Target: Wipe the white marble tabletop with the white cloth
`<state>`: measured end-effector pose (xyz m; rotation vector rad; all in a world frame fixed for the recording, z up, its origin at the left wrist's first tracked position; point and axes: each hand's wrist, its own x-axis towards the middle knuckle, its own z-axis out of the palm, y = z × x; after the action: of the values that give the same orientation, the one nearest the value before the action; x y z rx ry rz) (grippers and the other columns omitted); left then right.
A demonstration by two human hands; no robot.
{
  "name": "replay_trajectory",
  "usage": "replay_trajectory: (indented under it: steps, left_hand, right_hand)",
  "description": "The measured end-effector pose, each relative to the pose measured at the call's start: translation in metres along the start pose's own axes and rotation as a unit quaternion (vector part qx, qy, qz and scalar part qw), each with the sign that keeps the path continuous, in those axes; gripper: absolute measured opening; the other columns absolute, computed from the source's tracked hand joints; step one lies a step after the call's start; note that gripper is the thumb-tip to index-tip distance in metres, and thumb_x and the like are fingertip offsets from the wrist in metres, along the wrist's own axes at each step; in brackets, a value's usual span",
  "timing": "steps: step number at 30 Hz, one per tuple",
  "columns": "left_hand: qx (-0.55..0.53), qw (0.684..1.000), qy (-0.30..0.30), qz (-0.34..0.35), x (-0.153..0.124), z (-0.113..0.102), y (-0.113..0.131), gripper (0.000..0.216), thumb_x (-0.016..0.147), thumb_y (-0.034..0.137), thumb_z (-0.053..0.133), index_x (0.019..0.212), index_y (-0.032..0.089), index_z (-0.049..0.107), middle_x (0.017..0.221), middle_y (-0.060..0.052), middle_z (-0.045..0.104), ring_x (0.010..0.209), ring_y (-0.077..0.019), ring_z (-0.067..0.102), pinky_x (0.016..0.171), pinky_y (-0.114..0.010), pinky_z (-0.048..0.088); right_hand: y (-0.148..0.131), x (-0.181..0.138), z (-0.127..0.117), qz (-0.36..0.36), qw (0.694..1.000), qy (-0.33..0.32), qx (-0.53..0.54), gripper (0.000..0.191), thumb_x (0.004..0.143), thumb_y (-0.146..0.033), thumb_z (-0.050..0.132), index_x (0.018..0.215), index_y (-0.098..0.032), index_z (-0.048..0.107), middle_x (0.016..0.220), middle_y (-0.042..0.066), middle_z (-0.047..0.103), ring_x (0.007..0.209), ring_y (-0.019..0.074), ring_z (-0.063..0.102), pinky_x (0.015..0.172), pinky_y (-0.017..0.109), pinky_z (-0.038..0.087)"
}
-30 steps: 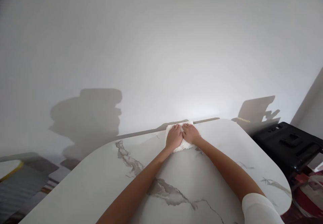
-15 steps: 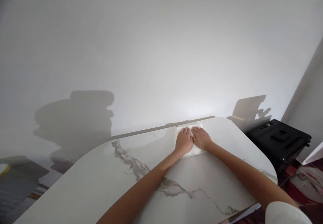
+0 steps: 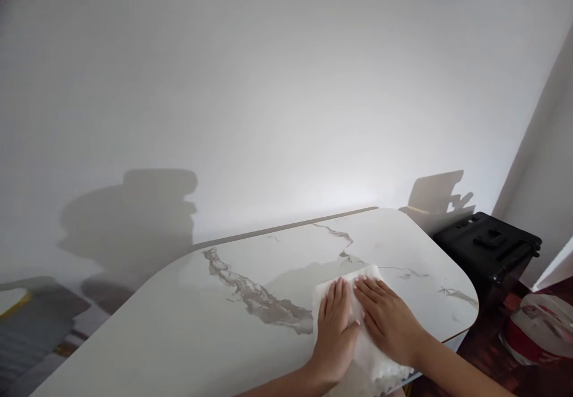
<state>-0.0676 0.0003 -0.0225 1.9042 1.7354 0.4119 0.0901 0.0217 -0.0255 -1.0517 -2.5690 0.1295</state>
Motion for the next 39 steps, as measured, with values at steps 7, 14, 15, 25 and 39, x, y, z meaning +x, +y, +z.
replay_trajectory:
  steps: [7, 14, 15, 25, 39]
  left_hand:
    - [-0.044, 0.999, -0.005, 0.011, 0.018, 0.016, 0.038, 0.075, 0.078, 0.019, 0.039, 0.148, 0.005, 0.019, 0.156, -0.01, 0.01, 0.144, -0.0219, 0.004, 0.119, -0.039, 0.006]
    - [0.011, 0.995, 0.069, 0.069, 0.097, 0.009, 0.051, 0.059, 0.086, 0.02, 0.031, 0.143, 0.005, 0.031, 0.152, -0.014, 0.027, 0.143, -0.0218, 0.018, 0.117, -0.039, 0.013]
    - [0.02, 0.994, 0.081, 0.07, 0.108, 0.006, 0.048, 0.057, 0.087, 0.019, 0.031, 0.142, 0.005, 0.032, 0.152, -0.014, 0.029, 0.142, -0.0219, 0.02, 0.117, -0.039, 0.015]
    - [0.149, 0.968, 0.191, 0.071, 0.18, -0.051, -0.033, 0.046, 0.088, 0.017, 0.033, 0.133, 0.007, 0.041, 0.143, -0.017, 0.041, 0.135, -0.0265, 0.033, 0.111, -0.041, 0.024]
    - [0.192, 0.954, 0.223, 0.059, 0.252, -0.063, -0.031, 0.036, 0.089, 0.019, 0.034, 0.119, 0.008, 0.051, 0.126, -0.016, 0.054, 0.121, -0.0277, 0.043, 0.103, -0.04, 0.03]
  right_hand:
    - [0.039, -0.019, -0.016, 0.039, 0.999, -0.009, 0.03, 0.046, 0.098, -0.031, 0.036, 0.144, -0.028, 0.035, 0.146, 0.003, 0.038, 0.136, 0.0226, 0.033, 0.112, 0.048, 0.031]
    - [0.104, 0.026, -0.007, 0.068, 0.997, 0.003, -0.026, 0.047, 0.096, -0.026, 0.033, 0.14, -0.017, 0.043, 0.144, 0.01, 0.041, 0.134, 0.0246, 0.036, 0.111, 0.049, 0.03]
    - [0.11, 0.038, -0.004, 0.071, 0.997, 0.005, -0.031, 0.047, 0.095, -0.026, 0.033, 0.14, -0.016, 0.044, 0.144, 0.01, 0.042, 0.134, 0.0247, 0.036, 0.11, 0.049, 0.03]
    - [0.112, 0.175, 0.034, 0.027, 0.999, -0.009, -0.042, 0.046, 0.096, -0.025, 0.031, 0.14, -0.015, 0.044, 0.144, 0.009, 0.043, 0.134, 0.0237, 0.037, 0.11, 0.043, 0.029]
    - [0.167, 0.234, 0.035, 0.024, 0.999, -0.004, -0.026, 0.045, 0.095, -0.021, 0.031, 0.135, -0.009, 0.048, 0.14, 0.011, 0.048, 0.131, 0.0213, 0.04, 0.11, 0.037, 0.027]
